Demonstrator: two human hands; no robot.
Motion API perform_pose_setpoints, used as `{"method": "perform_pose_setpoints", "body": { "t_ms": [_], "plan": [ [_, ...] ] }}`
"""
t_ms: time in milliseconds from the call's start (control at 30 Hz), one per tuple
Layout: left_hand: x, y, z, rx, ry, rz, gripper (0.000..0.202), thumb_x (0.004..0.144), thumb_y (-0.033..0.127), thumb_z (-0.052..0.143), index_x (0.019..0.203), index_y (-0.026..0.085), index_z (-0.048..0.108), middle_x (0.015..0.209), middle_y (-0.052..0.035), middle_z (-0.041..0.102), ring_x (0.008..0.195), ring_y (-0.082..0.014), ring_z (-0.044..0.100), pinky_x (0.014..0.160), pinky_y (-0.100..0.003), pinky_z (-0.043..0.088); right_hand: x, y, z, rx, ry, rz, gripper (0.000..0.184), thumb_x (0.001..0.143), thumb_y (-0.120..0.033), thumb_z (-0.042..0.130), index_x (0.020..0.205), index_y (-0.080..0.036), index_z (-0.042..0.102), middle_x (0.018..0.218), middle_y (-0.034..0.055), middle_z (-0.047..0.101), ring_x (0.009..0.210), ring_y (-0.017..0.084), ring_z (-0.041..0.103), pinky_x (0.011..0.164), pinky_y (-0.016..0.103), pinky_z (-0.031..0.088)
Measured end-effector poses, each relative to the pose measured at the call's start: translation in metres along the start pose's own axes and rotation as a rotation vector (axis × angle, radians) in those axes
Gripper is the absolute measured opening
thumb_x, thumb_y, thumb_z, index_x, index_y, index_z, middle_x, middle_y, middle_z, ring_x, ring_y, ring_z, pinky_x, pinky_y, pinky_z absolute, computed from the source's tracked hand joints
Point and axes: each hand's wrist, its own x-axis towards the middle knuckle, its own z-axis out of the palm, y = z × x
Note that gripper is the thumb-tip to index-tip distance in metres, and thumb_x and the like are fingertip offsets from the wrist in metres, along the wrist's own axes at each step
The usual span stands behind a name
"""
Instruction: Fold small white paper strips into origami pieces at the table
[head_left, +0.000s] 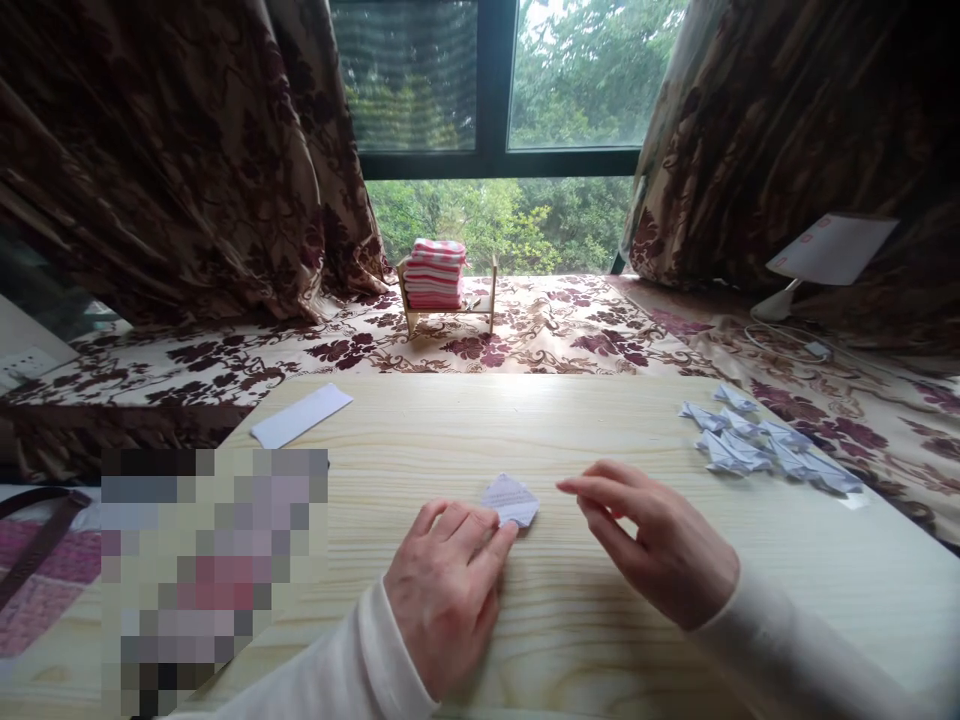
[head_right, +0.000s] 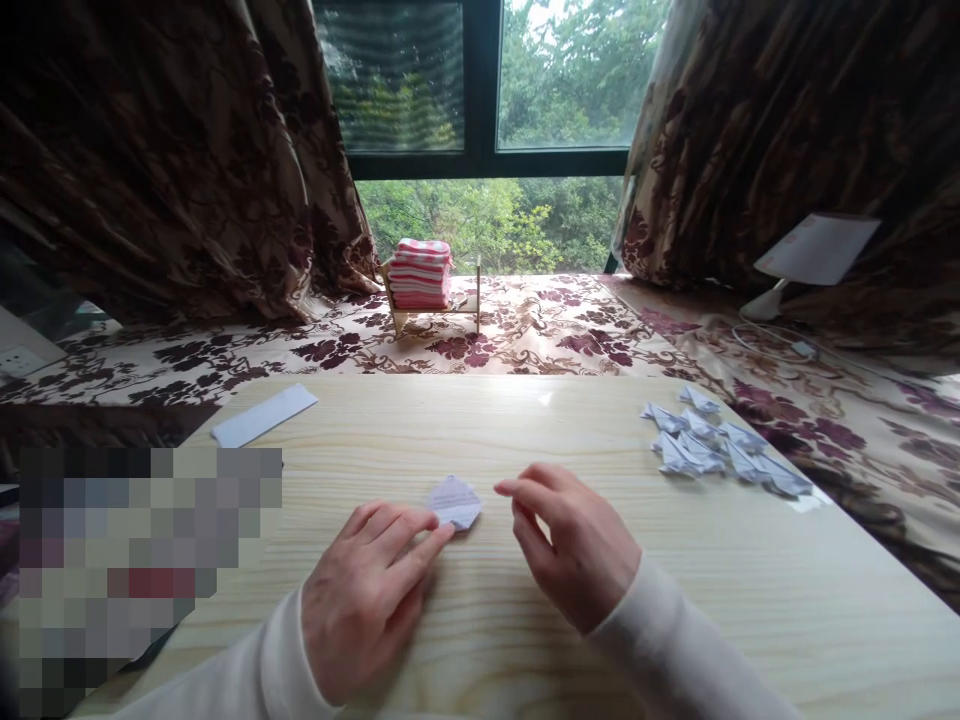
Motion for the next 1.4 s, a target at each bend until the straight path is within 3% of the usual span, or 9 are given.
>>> {"method": "perform_pose_setpoints", "body": {
  "t_ms": [100, 200, 300, 400, 633, 767, 933, 1167, 1400],
  "plan": [
    [0.014, -0.007, -0.007, 0.045, 0.017, 0.008, 0.032, 0.082, 0.012, 0.045, 0.11, 0.012, 0.061, 0.107, -0.0104, 0.065, 0.098, -0.0247, 0.053, 0.087, -0.045, 0.04, 0.024, 0.006, -0.002, -0.056, -0.132, 0.114, 0.025, 0.086, -0.021, 0.044, 0.088, -0.017, 0.069, 0.083, 0.0049, 0.065, 0.06, 0.013, 0.057, 0.059, 0.026, 0.045],
    [0.026, -0.018, -0.006, 0.078, -0.099, 0.042, 0.028, 0.084, 0.02, 0.048, 0.108, 0.014, 0.061, 0.115, -0.0089, 0.063, 0.106, -0.0259, 0.052, 0.094, -0.048, 0.036, 0.035, 0.007, 0.008, -0.09, -0.172, 0.143, 0.029, 0.087, -0.026, 0.045, 0.072, -0.018, 0.069, 0.074, 0.0035, 0.062, 0.06, 0.013, 0.058, 0.059, 0.026, 0.043],
    [0.025, -0.021, 0.003, 0.088, -0.173, 0.008, 0.029, 0.084, 0.027, 0.05, 0.109, 0.016, 0.06, 0.116, -0.0074, 0.064, 0.109, -0.0267, 0.052, 0.098, -0.05, 0.032, 0.03, 0.003, 0.019, -0.108, -0.173, 0.159, 0.032, 0.088, -0.034, 0.045, 0.069, -0.019, 0.066, 0.071, 0.0032, 0.06, 0.062, 0.015, 0.058, 0.059, 0.027, 0.041],
    [0.012, -0.017, 0.016, 0.1, -0.103, -0.05, 0.032, 0.086, 0.026, 0.045, 0.113, 0.015, 0.059, 0.116, -0.0089, 0.063, 0.108, -0.0262, 0.052, 0.101, -0.051, 0.029, 0.018, -0.003, 0.027, -0.138, -0.146, 0.161, 0.025, 0.084, -0.039, 0.053, 0.073, -0.019, 0.061, 0.072, 0.0029, 0.058, 0.07, 0.018, 0.057, 0.063, 0.03, 0.041],
    [-0.001, -0.015, 0.028, 0.081, 0.053, -0.022, 0.033, 0.088, 0.027, 0.042, 0.113, 0.015, 0.061, 0.115, -0.0085, 0.065, 0.107, -0.0255, 0.052, 0.1, -0.047, 0.031, 0.009, -0.009, 0.041, -0.171, -0.057, 0.036, 0.011, 0.079, -0.025, 0.059, 0.073, -0.02, 0.053, 0.07, 0.0006, 0.054, 0.065, 0.018, 0.053, 0.06, 0.028, 0.038],
    [0.004, -0.012, 0.026, 0.076, 0.058, -0.063, 0.031, 0.09, 0.029, 0.044, 0.109, 0.015, 0.064, 0.115, -0.0063, 0.067, 0.105, -0.0236, 0.055, 0.102, -0.045, 0.028, 0.009, -0.008, 0.039, -0.232, 0.003, 0.029, 0.018, 0.082, -0.036, 0.058, 0.073, -0.02, 0.052, 0.067, -0.0001, 0.053, 0.059, 0.017, 0.052, 0.056, 0.027, 0.035],
    [0.004, -0.005, 0.024, 0.088, 0.057, -0.115, 0.031, 0.09, 0.027, 0.044, 0.107, 0.013, 0.065, 0.112, -0.008, 0.068, 0.099, -0.0233, 0.058, 0.101, -0.044, 0.029, 0.007, -0.008, 0.035, -0.253, -0.012, 0.02, 0.029, 0.083, -0.043, 0.056, 0.066, -0.022, 0.047, 0.058, -0.0028, 0.048, 0.05, 0.014, 0.049, 0.049, 0.025, 0.031],
    [0.001, -0.004, 0.03, 0.116, 0.059, -0.14, 0.033, 0.091, 0.028, 0.041, 0.106, 0.011, 0.065, 0.104, -0.0087, 0.069, 0.095, -0.0234, 0.058, 0.096, -0.042, 0.032, 0.005, -0.007, 0.043, -0.261, -0.021, -0.006, 0.023, 0.074, -0.033, 0.066, 0.068, -0.022, 0.046, 0.062, -0.003, 0.048, 0.053, 0.014, 0.049, 0.051, 0.025, 0.033],
    [0.002, -0.005, 0.027, 0.096, 0.046, -0.127, 0.035, 0.09, 0.027, 0.038, 0.109, 0.011, 0.063, 0.098, -0.0092, 0.067, 0.088, -0.0248, 0.055, 0.09, -0.043, 0.035, 0.004, -0.011, 0.047, -0.091, -0.082, -0.038, 0.011, 0.083, -0.02, 0.051, 0.072, -0.022, 0.048, 0.065, -0.002, 0.053, 0.058, 0.013, 0.052, 0.053, 0.024, 0.038]
  ]
}}
